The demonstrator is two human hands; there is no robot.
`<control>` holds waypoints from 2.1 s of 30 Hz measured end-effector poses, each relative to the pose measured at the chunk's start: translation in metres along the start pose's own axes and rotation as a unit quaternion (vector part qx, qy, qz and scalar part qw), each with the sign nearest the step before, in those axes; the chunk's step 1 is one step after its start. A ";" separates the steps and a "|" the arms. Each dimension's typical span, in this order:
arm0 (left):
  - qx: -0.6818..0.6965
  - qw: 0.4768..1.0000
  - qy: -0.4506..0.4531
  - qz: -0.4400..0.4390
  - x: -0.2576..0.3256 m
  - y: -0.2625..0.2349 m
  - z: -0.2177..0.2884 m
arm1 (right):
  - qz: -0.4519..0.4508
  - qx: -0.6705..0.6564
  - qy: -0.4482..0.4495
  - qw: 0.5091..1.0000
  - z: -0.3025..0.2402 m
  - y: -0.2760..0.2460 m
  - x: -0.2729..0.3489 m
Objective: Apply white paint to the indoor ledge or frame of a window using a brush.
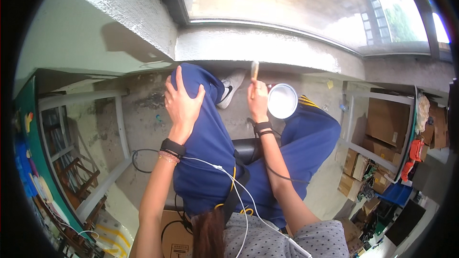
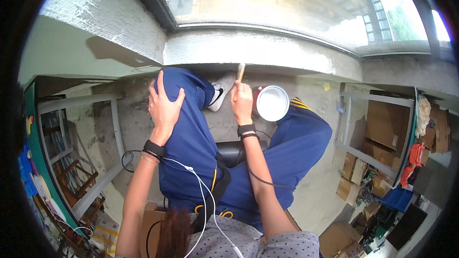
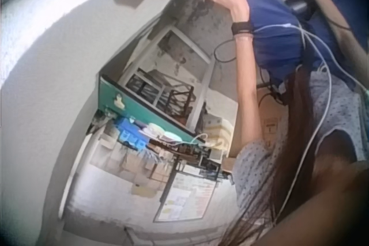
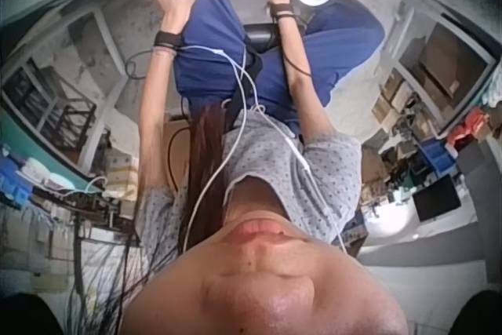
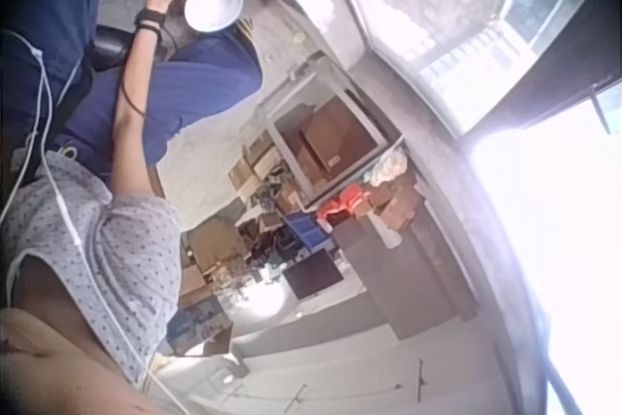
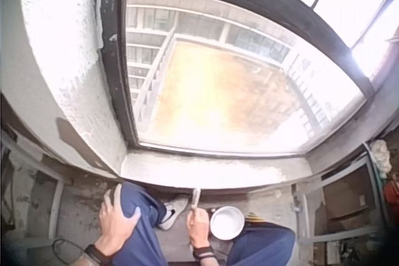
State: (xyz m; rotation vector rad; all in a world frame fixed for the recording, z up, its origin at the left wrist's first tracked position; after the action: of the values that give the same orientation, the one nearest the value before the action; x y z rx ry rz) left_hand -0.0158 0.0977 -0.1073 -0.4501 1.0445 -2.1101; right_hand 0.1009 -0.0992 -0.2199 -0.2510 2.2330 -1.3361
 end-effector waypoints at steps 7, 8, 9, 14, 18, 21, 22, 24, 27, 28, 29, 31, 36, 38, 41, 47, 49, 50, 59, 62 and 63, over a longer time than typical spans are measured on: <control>-0.006 1.000 0.016 0.010 0.001 0.002 0.000 | -0.055 -0.049 -0.070 0.995 -0.039 0.019 -0.007; -0.004 1.000 0.013 0.007 0.001 0.001 -0.001 | -0.046 -0.048 -0.053 0.996 -0.041 0.017 -0.006; -0.001 1.000 0.009 0.004 0.001 0.000 0.000 | -0.037 -0.047 -0.036 0.998 -0.040 0.015 -0.006; -0.009 1.000 0.007 0.004 0.000 -0.002 0.000 | -0.024 -0.036 -0.020 0.999 -0.034 0.006 -0.003; -0.006 1.000 0.008 0.000 -0.001 0.000 0.003 | -0.031 -0.020 -0.015 0.999 -0.022 0.007 -0.005; 0.001 1.000 0.006 -0.003 -0.001 -0.001 0.002 | -0.050 -0.014 -0.017 0.999 -0.023 0.006 -0.005; 0.001 1.000 0.005 -0.003 -0.001 -0.002 0.001 | -0.057 -0.014 -0.014 0.998 -0.024 0.005 -0.006; -0.001 1.000 0.005 -0.001 -0.001 -0.002 0.000 | -0.049 -0.020 -0.016 0.998 -0.025 0.003 -0.006; 0.001 1.000 0.015 0.003 -0.001 -0.001 0.000 | -0.039 -0.022 -0.017 0.999 -0.024 0.003 -0.008; 0.001 1.000 0.015 0.003 -0.001 -0.001 0.000 | -0.039 -0.019 -0.016 0.999 -0.023 0.003 -0.008; 0.001 1.000 0.014 0.004 -0.001 0.000 -0.001 | -0.039 -0.019 -0.016 0.999 -0.023 0.003 -0.007; 0.001 1.000 0.014 0.005 -0.001 0.000 -0.001 | -0.068 -0.021 -0.003 0.997 -0.021 0.006 -0.005; -0.001 1.000 -0.002 -0.008 -0.001 -0.002 0.002 | -0.050 -0.026 -0.011 0.998 -0.019 0.003 -0.001; -0.002 1.000 0.000 -0.002 -0.001 -0.002 0.000 | -0.037 -0.033 -0.014 0.999 -0.021 0.003 -0.004; -0.001 1.000 0.009 0.005 -0.001 0.002 -0.002 | -0.052 -0.031 -0.024 0.998 -0.020 0.004 -0.006; 0.000 1.000 0.007 0.001 -0.001 -0.001 -0.001 | -0.031 -0.036 -0.027 0.999 -0.023 -0.001 -0.009; 0.003 1.000 0.009 0.000 -0.001 -0.001 0.000 | -0.033 -0.038 -0.029 0.998 -0.022 -0.001 -0.013; 0.001 1.000 0.012 0.003 -0.001 -0.001 0.000 | -0.033 -0.038 -0.028 0.998 -0.021 0.000 -0.014; 0.001 1.000 0.010 0.002 -0.001 -0.003 0.001 | -0.024 -0.033 -0.019 0.999 -0.020 -0.001 -0.013; 0.006 1.000 0.007 -0.003 0.000 -0.001 0.004 | -0.054 -0.006 -0.006 0.998 -0.012 0.003 -0.016; 0.006 1.000 0.003 -0.006 -0.001 0.000 0.002 | -0.054 -0.008 -0.006 0.999 -0.013 0.001 -0.017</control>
State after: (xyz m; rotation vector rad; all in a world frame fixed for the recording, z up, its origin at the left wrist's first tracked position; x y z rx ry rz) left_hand -0.0142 0.0972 -0.1058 -0.4446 1.0348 -2.1278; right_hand 0.1084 -0.0818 -0.2106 -0.3888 2.2484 -1.3699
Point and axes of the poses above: each hand's wrist, its own x-axis away from the middle knuckle, its own y-axis out of the palm, z = x × y, the point moved 1 cm from there along -x, towards the middle knuckle, and after that the axes turned 13 degrees about x, right-handed, at the moved point
